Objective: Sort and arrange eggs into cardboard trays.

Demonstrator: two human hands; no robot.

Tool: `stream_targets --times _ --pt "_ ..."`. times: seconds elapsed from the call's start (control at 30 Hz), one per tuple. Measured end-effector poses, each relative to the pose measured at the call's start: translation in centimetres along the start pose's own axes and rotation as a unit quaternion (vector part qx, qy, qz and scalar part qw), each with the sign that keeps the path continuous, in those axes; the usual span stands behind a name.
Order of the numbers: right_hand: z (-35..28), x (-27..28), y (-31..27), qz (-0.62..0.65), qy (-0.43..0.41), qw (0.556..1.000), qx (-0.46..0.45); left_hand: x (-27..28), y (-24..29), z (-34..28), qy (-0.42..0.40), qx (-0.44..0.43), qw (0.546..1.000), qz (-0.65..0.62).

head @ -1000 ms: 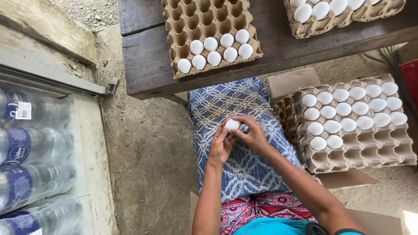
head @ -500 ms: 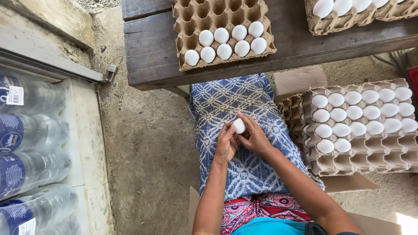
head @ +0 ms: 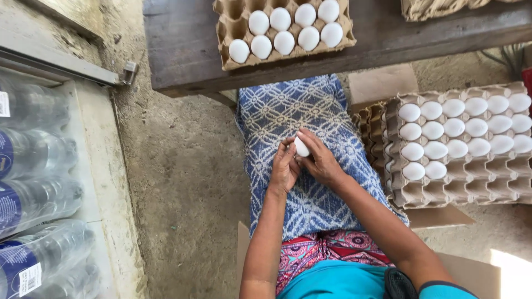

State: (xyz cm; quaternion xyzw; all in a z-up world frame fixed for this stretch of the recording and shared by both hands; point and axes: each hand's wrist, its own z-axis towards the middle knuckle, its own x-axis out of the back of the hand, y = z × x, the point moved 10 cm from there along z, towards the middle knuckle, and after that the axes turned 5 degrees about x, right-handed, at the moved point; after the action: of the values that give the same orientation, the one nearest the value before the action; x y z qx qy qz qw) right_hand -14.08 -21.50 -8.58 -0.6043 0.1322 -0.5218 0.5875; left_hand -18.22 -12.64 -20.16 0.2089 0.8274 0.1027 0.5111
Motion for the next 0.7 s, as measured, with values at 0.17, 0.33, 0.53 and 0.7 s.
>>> stream_targets --times 0.17,0.33,0.53,0.7 --pt "-0.2 0.2 0.4 0.016 0.015 1.000 -0.007 -1.6 1.1 -0.4 -0.006 -0.036 0.999 0.027" --pt "-0.6 0.3 1.2 -0.011 0.043 0.999 -0.005 -1.0 1.1 -0.3 -0.022 -0.097 0.984 0.145" --pt "-1.4 -0.5 3.9 0.013 0.038 0.997 -0.060 -3.1 1.5 -1.4 -0.046 -0.052 0.989 0.130" --pt "-1.6 1.0 3.5 0.027 0.100 0.994 -0.033 -2.9 -0.4 -1.1 -0.057 0.057 0.995 0.066"
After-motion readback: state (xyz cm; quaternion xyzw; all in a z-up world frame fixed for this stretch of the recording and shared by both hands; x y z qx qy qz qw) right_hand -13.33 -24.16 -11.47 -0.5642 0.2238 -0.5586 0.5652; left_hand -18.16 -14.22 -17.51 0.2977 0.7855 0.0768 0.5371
